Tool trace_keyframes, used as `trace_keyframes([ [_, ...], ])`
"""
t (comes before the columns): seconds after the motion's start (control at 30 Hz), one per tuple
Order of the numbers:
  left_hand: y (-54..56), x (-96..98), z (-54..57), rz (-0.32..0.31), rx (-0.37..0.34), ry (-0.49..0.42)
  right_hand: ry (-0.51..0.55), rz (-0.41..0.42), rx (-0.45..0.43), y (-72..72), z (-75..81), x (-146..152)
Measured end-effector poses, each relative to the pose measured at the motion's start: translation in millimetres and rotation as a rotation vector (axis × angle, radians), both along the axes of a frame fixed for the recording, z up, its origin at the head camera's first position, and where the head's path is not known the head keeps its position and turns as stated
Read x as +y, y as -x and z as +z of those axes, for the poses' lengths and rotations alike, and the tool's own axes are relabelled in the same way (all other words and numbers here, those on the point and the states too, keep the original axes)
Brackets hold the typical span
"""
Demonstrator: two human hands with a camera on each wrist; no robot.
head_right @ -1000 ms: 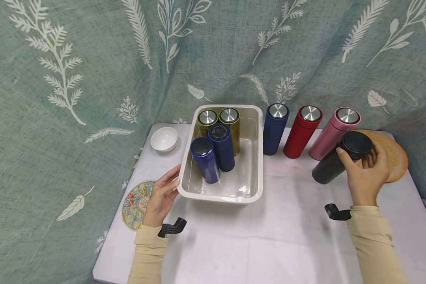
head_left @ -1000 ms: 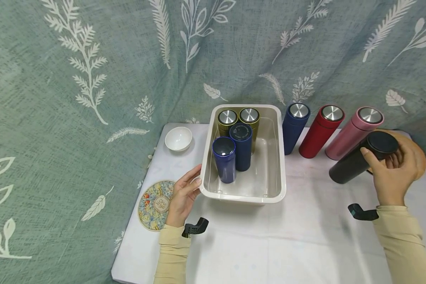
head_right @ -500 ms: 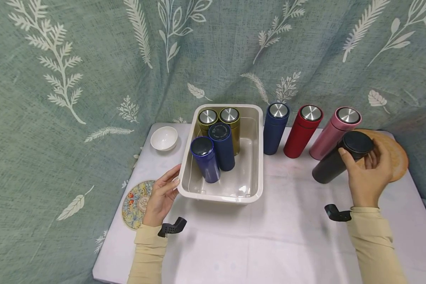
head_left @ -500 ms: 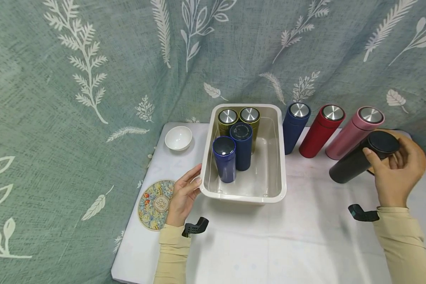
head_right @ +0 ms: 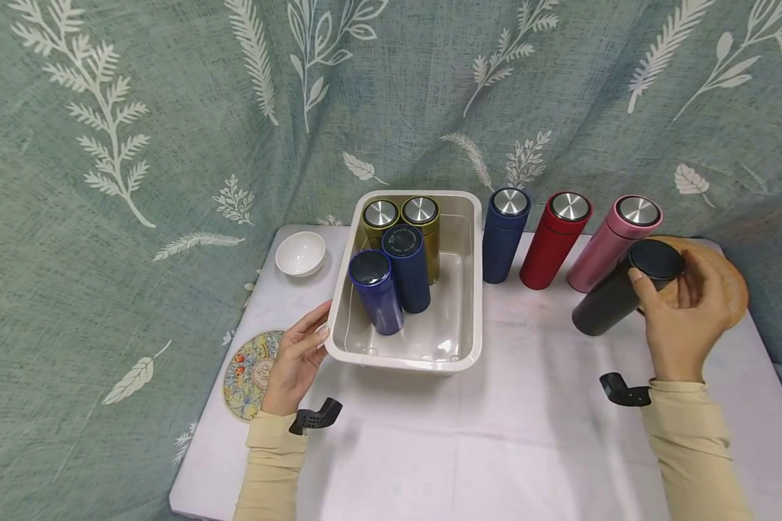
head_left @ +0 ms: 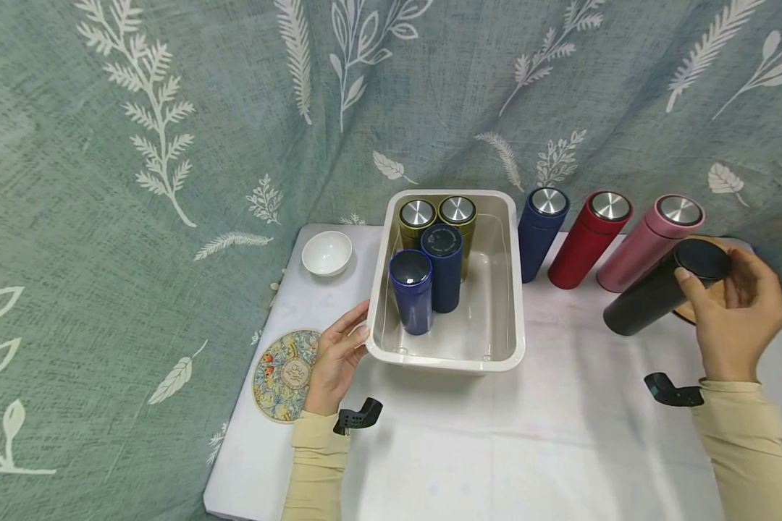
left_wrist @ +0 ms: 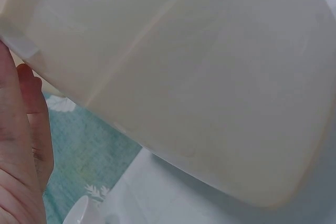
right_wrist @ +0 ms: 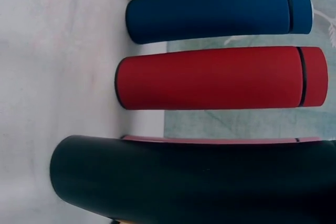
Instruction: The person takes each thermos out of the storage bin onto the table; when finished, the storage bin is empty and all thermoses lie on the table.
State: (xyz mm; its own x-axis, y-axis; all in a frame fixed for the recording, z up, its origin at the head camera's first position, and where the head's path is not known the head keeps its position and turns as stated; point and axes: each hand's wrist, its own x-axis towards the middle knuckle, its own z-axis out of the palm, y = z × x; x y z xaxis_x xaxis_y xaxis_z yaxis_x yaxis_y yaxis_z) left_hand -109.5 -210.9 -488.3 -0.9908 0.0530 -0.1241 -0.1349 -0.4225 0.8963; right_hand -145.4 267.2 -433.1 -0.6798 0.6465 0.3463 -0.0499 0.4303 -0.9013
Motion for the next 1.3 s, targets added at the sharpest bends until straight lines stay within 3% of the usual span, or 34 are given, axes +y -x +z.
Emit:
trace_keyframes([
  [0.2, 0.4, 0.1, 0.0, 0.001, -0.007, -0.002, -0.009, -0.012, 0.003, -2.0, 4.9, -2.0],
  [0.5, 0.7, -0.4, 0.1, -0.001, -0.013, -0.005, -0.059, 0.018, 0.088, -5.7, 20.0, -12.1],
  [0.67, 0.7, -0.5, 0.0, 0.002, -0.015, -0.003, -0.038, 0.035, 0.079, -2.4, 19.9, -10.9],
  [0.87, 0.0, -0.9, 0.5, 0.005, -0.013, -0.005, -0.003, 0.094, 0.077, -0.8, 31.2, -20.9],
  [1.0, -0.2, -1.5, 0.1, 0.003, -0.007, 0.000, 0.064, 0.180, 0.059, -0.2, 41.5, -30.4],
  [1.13, -0.3, -1.4, -0.2, 0.001, -0.003, 0.003, 0.146, 0.319, 0.010, -0.8, 50.1, -40.7],
  [1.3, -0.2, -2.0, -0.6, -0.002, -0.006, 0.005, -0.012, 0.483, -0.102, 0.3, 55.5, -52.6],
])
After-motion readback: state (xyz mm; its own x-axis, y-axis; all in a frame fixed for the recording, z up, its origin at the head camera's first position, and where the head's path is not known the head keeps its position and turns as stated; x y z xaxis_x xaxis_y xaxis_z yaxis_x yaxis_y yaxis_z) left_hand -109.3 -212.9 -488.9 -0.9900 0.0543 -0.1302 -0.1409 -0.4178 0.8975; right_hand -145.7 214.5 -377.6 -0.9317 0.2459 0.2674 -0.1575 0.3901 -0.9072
